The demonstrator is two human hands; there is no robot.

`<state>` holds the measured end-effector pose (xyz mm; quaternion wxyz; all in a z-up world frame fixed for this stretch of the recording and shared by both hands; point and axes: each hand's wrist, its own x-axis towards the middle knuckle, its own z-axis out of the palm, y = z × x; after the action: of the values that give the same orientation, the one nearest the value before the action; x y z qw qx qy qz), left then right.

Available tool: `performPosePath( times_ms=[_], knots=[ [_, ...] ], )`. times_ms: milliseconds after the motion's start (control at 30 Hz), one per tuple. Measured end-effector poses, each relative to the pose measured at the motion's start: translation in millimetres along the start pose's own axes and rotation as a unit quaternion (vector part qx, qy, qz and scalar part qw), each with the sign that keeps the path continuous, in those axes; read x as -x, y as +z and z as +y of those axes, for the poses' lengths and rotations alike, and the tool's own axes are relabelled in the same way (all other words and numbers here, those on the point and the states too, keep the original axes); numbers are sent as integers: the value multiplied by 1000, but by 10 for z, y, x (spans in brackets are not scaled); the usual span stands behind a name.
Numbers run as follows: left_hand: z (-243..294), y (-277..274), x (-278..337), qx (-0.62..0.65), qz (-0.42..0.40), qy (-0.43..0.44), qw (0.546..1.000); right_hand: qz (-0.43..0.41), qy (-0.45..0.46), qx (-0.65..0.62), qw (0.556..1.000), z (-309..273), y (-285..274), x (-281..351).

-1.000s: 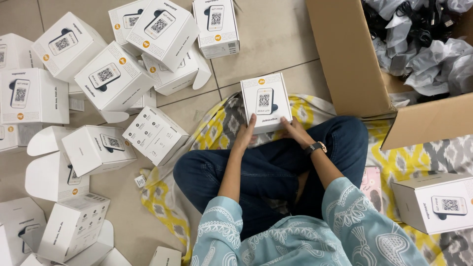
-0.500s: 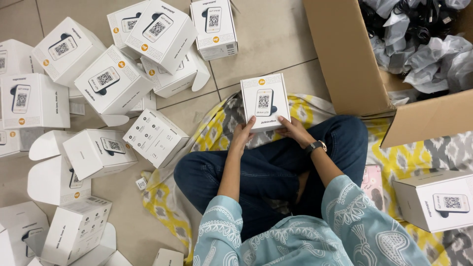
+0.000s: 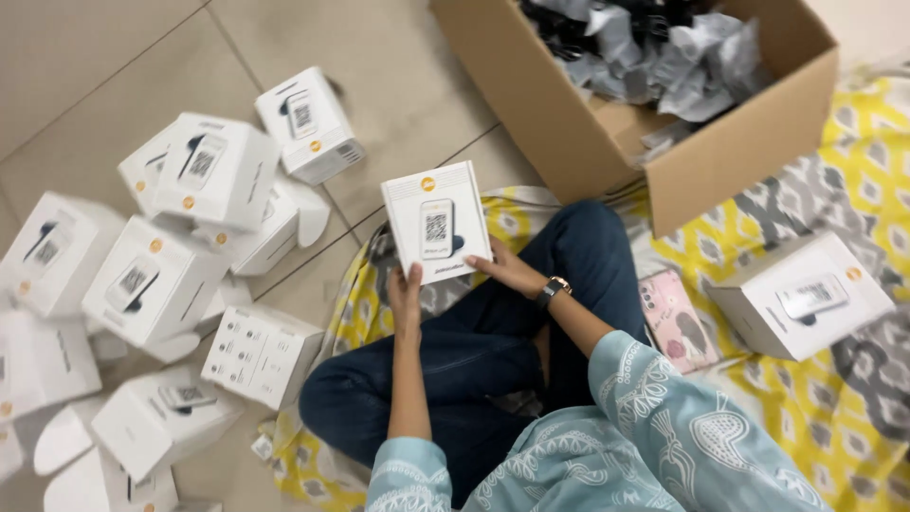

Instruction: The person unboxes electronic components and packs them into product-branded boxes.

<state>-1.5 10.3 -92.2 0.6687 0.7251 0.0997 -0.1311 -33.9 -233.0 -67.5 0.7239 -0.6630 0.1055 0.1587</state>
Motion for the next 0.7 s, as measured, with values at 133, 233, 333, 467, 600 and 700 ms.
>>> performPosePath(
  times_ms=[133, 233, 333, 467, 600, 700],
  knots=[
    [630, 336, 513, 39, -46, 109, 992, 11, -115, -18, 993, -427, -232, 640],
    [947, 781, 758, 29, -101, 161, 981, 56, -162, -38, 984, -549, -549, 1191],
    [1215, 1436, 968, 48, -183, 190, 963, 141, -179, -19, 973, -333, -981, 1731],
    [1389, 2400, 1190, 98, -311, 173, 929, 287, -129, 1, 949, 22, -1512, 2392],
    [1271, 3315, 1323, 115, -377, 137, 909, 384, -48, -78, 919, 432, -2010, 2898],
    [1225, 3869, 1366, 78, -401, 133, 903, 430, -42, -97, 897, 362, -2303, 3141]
  ],
)
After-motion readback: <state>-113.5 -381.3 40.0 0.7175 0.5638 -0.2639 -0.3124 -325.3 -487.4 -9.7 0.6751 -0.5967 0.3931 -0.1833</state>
